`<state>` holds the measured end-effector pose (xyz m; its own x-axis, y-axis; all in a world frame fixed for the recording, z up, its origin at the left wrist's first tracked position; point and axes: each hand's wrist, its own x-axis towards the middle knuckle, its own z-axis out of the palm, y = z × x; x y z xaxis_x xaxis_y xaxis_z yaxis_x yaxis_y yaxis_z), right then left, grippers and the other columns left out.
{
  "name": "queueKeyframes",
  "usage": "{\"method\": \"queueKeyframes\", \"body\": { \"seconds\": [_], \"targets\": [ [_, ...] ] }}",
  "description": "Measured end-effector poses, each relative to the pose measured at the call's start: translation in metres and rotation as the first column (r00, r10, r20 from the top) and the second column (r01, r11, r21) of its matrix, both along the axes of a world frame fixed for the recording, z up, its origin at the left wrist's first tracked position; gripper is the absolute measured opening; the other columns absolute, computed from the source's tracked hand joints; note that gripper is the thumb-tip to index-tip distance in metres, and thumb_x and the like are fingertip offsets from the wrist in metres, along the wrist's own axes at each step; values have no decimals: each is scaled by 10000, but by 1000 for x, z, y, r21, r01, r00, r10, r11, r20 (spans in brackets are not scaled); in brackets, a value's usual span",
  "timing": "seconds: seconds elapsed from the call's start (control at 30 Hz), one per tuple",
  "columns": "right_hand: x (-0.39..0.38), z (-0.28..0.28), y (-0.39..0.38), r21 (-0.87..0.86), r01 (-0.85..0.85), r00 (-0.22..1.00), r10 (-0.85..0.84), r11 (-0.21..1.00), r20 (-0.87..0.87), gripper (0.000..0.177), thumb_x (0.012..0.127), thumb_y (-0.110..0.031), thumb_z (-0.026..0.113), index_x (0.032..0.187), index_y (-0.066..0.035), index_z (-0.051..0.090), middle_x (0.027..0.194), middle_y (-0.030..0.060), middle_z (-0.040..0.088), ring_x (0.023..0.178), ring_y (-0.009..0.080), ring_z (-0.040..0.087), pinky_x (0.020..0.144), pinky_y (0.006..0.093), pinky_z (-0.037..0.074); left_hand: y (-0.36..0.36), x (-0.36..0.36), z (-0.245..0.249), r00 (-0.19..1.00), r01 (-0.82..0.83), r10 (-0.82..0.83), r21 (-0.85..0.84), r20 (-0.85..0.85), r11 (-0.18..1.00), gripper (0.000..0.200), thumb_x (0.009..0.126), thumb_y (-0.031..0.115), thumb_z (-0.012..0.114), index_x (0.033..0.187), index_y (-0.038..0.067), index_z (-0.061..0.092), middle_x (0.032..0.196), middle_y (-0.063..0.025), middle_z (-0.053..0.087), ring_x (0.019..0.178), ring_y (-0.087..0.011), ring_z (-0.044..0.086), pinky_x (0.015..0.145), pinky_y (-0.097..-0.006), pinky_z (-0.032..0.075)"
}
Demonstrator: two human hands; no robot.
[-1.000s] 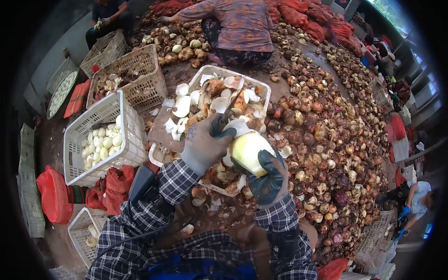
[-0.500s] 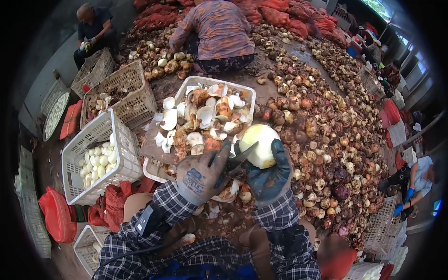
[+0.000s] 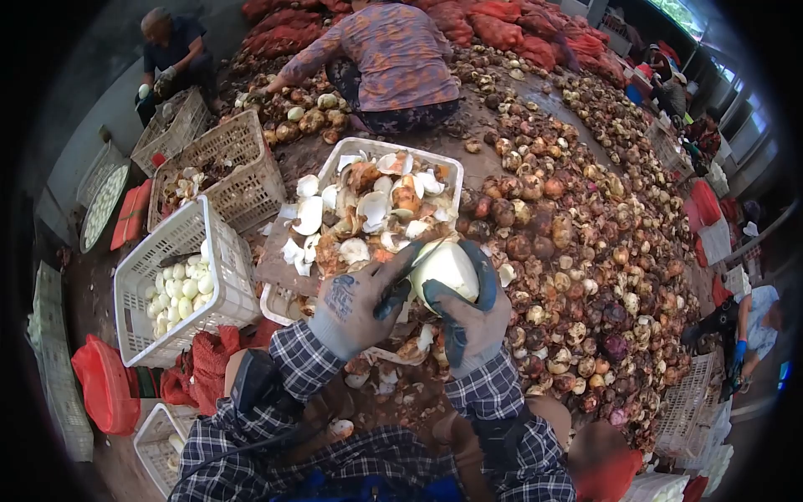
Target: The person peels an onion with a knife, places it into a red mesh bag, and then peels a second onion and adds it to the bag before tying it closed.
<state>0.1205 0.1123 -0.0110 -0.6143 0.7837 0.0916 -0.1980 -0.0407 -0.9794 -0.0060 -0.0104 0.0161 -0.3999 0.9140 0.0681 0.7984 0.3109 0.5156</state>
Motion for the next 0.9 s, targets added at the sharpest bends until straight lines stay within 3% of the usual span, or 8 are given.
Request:
{"method": "queueKeyframes", "body": {
  "seconds": [0.33,0.4,0.47,0.57,0.6,0.73,0.83,0.9],
  "targets": [
    [1,8,6,294,-80,985,30,952,169,599,680,-77,658,1254,33,525,1157,168,588,1036,218,596,874,329,514,-5,-10,-6,994,-65,64,4,88,998,587,850,198,570,1403,208,372,956,-144,624,822,-290,643,737,-389,517],
    [1,14,3,129,-97,994,90,987,64,606,681,-86,647,1258,45,516,1164,172,585,1041,227,599,882,325,514,-2,-19,-24,991,-128,121,121,63,984,512,858,175,579,1355,214,461,825,-141,647,663,-276,651,606,-367,540],
    [3,17,1,-222,-161,973,117,962,-198,589,708,-108,628,1254,69,500,1163,166,587,1054,234,600,900,330,513,-4,-21,-24,988,-129,113,154,109,980,489,873,174,565,1351,191,466,816,-140,646,658,-276,649,607,-369,539],
    [6,9,9,-399,-115,959,-3,910,-283,541,759,-126,598,1247,79,489,1152,169,592,1061,244,601,909,350,516,-7,-10,-16,997,-70,55,277,61,958,536,863,194,582,1376,159,429,849,-137,649,665,-272,650,615,-373,538],
    [6,4,13,-217,-43,990,12,975,-144,504,799,-147,567,1249,64,479,1153,172,586,1071,260,597,918,383,520,-10,-4,-15,999,-41,34,328,28,944,568,855,205,595,1389,149,409,868,-136,651,669,-270,651,619,-374,537],
    [9,-1,13,-486,-188,907,-38,853,-419,468,841,-144,561,1249,62,459,1175,166,564,1082,267,584,925,411,519,-9,13,-15,951,132,-57,230,-305,964,649,779,202,629,1367,39,407,830,-86,582,652,-217,629,560,-350,518],
    [5,0,8,-483,-159,913,-58,861,-404,485,836,-155,586,1251,62,459,1160,168,566,1073,269,583,932,416,516,-7,13,-15,982,41,-19,117,-186,992,822,733,202,691,1448,151,290,1004,-137,622,715,-276,655,613,-389,539],
    [5,3,8,-495,-175,912,-49,851,-406,499,824,-145,597,1258,59,461,1156,162,571,1062,269,590,923,418,520,-7,12,-14,981,16,11,137,-196,990,710,766,213,650,1397,75,357,949,-127,607,705,-262,645,609,-375,532]
  ]
}}
